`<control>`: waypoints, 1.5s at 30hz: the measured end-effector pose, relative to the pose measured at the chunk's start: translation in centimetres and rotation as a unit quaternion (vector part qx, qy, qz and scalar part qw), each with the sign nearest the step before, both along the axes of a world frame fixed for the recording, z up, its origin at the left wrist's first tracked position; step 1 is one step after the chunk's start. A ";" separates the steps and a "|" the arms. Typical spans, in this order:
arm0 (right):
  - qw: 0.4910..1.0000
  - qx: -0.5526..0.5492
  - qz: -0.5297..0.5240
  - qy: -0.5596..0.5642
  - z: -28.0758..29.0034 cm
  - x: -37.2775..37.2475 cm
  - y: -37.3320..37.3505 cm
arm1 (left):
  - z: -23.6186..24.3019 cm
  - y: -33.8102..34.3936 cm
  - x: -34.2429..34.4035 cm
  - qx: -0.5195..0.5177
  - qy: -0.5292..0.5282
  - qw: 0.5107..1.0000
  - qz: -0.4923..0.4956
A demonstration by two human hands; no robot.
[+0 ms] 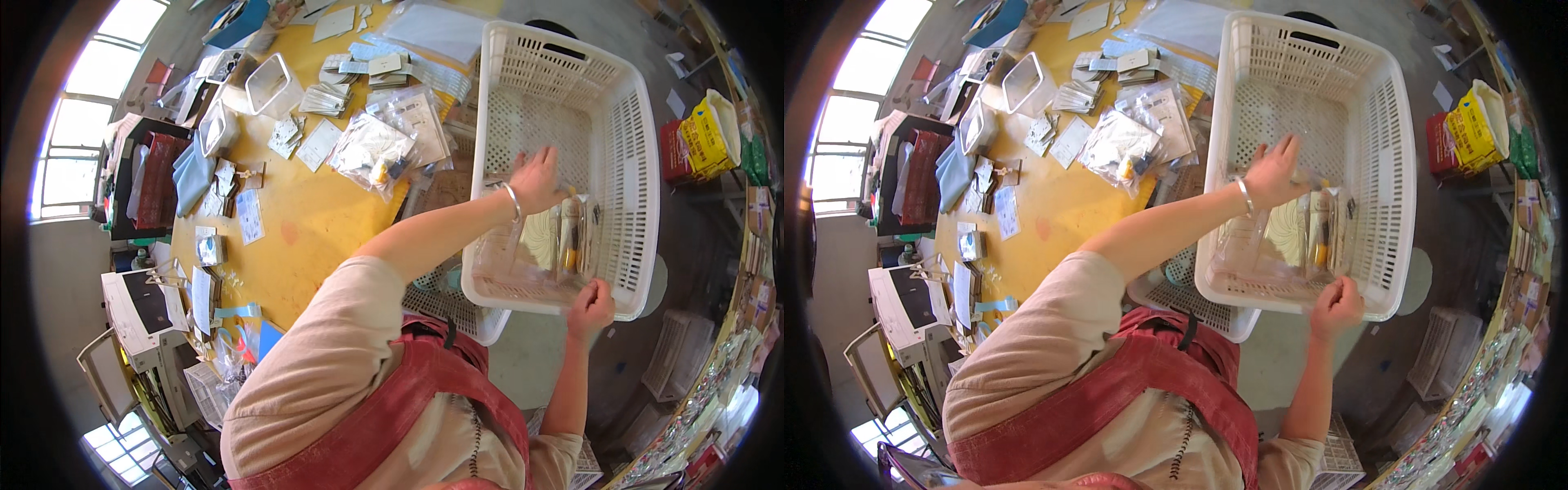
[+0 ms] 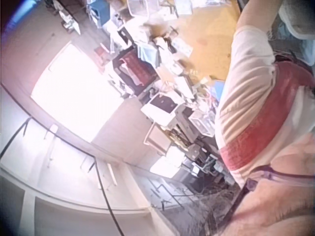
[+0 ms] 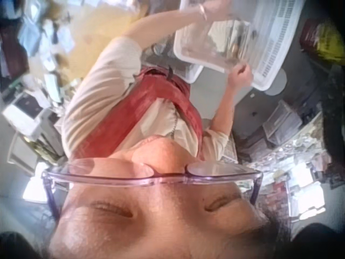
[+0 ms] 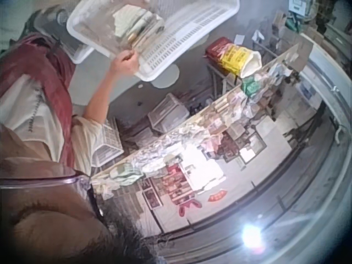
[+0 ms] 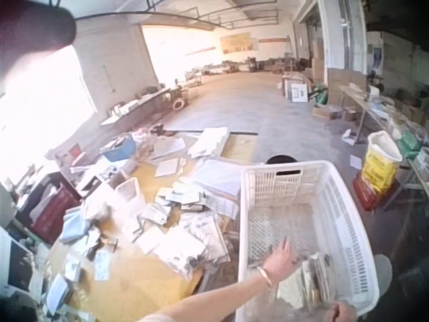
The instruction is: The person walks through a workshop, picks up a white plastic basket, and places it on a table. They then sort various small packaged items and loose pieces from the table into the basket, handling them one by one.
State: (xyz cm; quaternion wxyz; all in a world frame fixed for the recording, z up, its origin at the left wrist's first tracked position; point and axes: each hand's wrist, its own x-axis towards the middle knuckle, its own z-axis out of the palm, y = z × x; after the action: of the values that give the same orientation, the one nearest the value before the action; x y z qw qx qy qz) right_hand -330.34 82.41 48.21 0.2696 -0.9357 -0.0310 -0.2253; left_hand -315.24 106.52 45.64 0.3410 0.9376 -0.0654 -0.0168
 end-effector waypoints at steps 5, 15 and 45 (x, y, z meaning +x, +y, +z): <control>0.998 0.005 -0.041 0.042 -1.2 -0.3 -1.2 | 7.4 13.2 2.6 -0.128 -0.229 0.961 0.083; 0.995 0.009 -0.054 0.087 -0.6 0.0 -0.3 | -7.6 24.8 4.8 0.365 -0.014 0.912 -0.186; 0.998 -0.018 -0.042 0.040 0.8 0.5 0.4 | 11.4 41.9 -11.1 0.247 0.146 0.957 0.045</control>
State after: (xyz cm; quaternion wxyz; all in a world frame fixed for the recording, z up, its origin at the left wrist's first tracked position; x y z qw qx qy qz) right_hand -329.85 82.81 49.03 0.2437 -0.9493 0.0150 -0.1980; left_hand -326.39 148.44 57.07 0.1054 0.9819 0.0334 -0.1537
